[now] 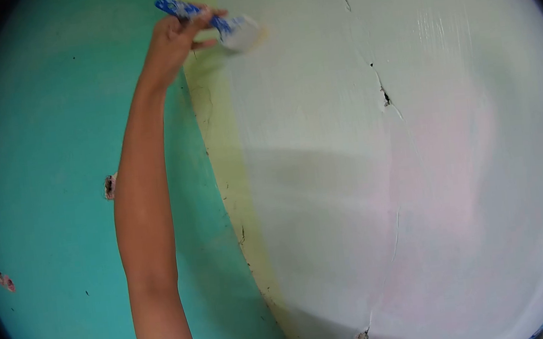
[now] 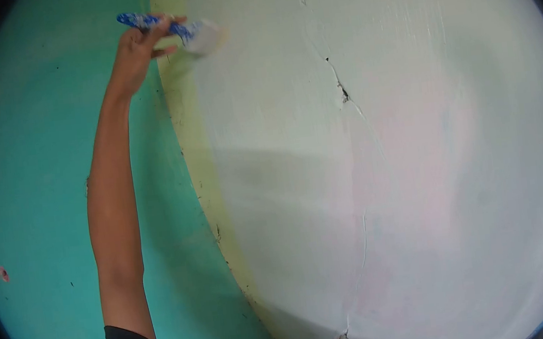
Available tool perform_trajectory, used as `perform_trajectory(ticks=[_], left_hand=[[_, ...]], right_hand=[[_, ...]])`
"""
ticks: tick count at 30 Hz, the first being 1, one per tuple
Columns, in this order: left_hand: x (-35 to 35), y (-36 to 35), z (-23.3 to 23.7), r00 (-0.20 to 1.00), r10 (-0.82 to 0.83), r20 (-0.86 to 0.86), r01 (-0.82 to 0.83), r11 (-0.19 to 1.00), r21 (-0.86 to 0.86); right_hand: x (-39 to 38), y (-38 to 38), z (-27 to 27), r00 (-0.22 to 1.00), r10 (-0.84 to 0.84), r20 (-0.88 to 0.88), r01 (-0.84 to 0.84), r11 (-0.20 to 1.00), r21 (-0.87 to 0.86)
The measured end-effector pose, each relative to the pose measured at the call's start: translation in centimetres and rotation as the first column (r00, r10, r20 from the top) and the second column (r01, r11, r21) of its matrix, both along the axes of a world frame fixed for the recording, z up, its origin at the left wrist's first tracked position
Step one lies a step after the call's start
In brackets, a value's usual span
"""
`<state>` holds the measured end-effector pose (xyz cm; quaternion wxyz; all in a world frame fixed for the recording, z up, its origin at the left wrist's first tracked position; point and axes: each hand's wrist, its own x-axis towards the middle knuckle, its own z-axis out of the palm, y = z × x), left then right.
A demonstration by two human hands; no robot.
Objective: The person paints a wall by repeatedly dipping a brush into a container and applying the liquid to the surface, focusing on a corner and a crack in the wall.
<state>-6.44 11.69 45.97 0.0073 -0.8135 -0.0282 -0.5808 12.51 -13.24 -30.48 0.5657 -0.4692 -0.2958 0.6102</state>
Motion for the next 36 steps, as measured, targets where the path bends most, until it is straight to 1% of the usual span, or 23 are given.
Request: perform_trajectory(ticks=[3, 5, 6, 8, 9, 12, 14, 16, 18, 20, 21, 22, 23, 24, 25, 27, 29, 31, 32, 36], left_hand=[[0.1, 0.5, 2.9, 0.985, -0.046, 0.168, 0.030, 0.995, 0.096], [0.8, 0.6, 3.6, 0.951, -0.078, 0.298, 0.034, 0.988, 0.152], [1.3, 1.0, 3.3, 0.951, -0.102, 0.292, 0.057, 0.985, 0.161], [2.5, 1.9, 1.4, 0.950, -0.149, 0.276, 0.100, 0.978, 0.183], [3.3, 2.7, -0.4, 0.949, -0.150, 0.276, 0.089, 0.971, 0.222], [4.5, 4.1, -8.1, 0.939, -0.170, 0.300, 0.060, 0.937, 0.343], [3.9, 4.5, -13.3, 0.962, -0.032, 0.272, -0.119, 0.845, 0.521], [3.0, 4.2, -18.5, 0.980, -0.033, 0.194, -0.086, 0.814, 0.574], [1.8, 2.4, -22.3, 0.993, 0.069, 0.095, -0.110, 0.825, 0.554], [0.6, 0.6, -24.5, 0.996, 0.051, -0.067, -0.016, 0.894, 0.447], [0.1, -0.1, -24.8, 0.989, 0.033, -0.144, 0.025, 0.923, 0.385], [-0.4, -0.9, -24.4, 0.979, -0.022, -0.205, 0.062, 0.980, 0.189], [-1.0, -1.7, -23.8, 0.964, -0.087, -0.250, 0.086, 0.996, -0.017], [-1.4, -2.4, -23.2, 0.947, -0.159, -0.280, 0.096, 0.970, -0.224], [-1.4, -2.5, -22.1, 0.952, -0.162, -0.258, 0.082, 0.952, -0.295], [-0.8, -2.0, -18.3, 0.962, -0.167, -0.214, 0.062, 0.902, -0.426], [-0.5, -0.8, -13.6, 0.969, -0.122, -0.214, 0.052, 0.951, -0.305], [0.0, -0.4, -9.1, 0.991, -0.051, -0.127, 0.018, 0.969, -0.248], [0.2, -0.4, -6.9, 0.996, -0.041, -0.077, 0.025, 0.981, -0.192], [0.3, 0.0, 0.1, 0.988, -0.068, 0.137, 0.067, 0.998, 0.016]], right_hand=[[0.1, 0.5, -2.8, 1.000, -0.020, 0.017, 0.019, 0.998, 0.064], [-0.1, 0.7, -2.7, 1.000, -0.022, -0.021, 0.023, 1.000, 0.011], [-0.2, 0.7, -2.8, 0.999, -0.022, -0.041, 0.021, 1.000, -0.017], [-0.2, 0.8, -2.1, 0.998, -0.055, -0.009, 0.056, 0.998, 0.043], [0.0, 0.6, -1.9, 0.997, -0.071, 0.009, 0.070, 0.995, 0.071], [0.5, 1.7, -6.0, 0.997, -0.040, 0.058, 0.030, 0.987, 0.159], [0.3, 1.8, -6.9, 0.998, -0.042, 0.041, 0.037, 0.992, 0.123], [0.2, 1.7, -6.5, 0.999, -0.029, 0.028, 0.027, 0.995, 0.096], [0.0, 1.6, -5.8, 1.000, -0.017, 0.021, 0.015, 0.997, 0.081], [-0.1, 1.5, -5.1, 1.000, -0.009, 0.016, 0.008, 0.998, 0.066], [-0.2, 1.4, -4.6, 1.000, -0.005, 0.013, 0.004, 0.998, 0.058], [-0.3, 1.4, -4.0, 1.000, 0.002, 0.014, -0.003, 0.999, 0.052], [-0.4, 1.3, -3.2, 1.000, 0.013, 0.014, -0.014, 0.999, 0.044], [-0.4, 1.2, -2.3, 1.000, 0.027, 0.017, -0.027, 0.999, 0.038], [-0.5, 1.2, -1.6, 0.999, 0.040, 0.023, -0.041, 0.999, 0.029], [-0.7, 1.4, -0.9, 0.997, 0.065, 0.041, -0.065, 0.998, 0.015], [-0.7, 1.6, -2.2, 0.999, 0.044, 0.031, -0.045, 0.999, 0.029], [-1.0, 2.2, -4.0, 0.999, 0.027, 0.022, -0.028, 0.998, 0.051], [-1.2, 2.3, -5.1, 1.000, 0.015, 0.014, -0.016, 0.998, 0.059], [-1.4, 2.4, -6.7, 1.000, -0.024, 0.002, 0.024, 0.997, 0.074]])
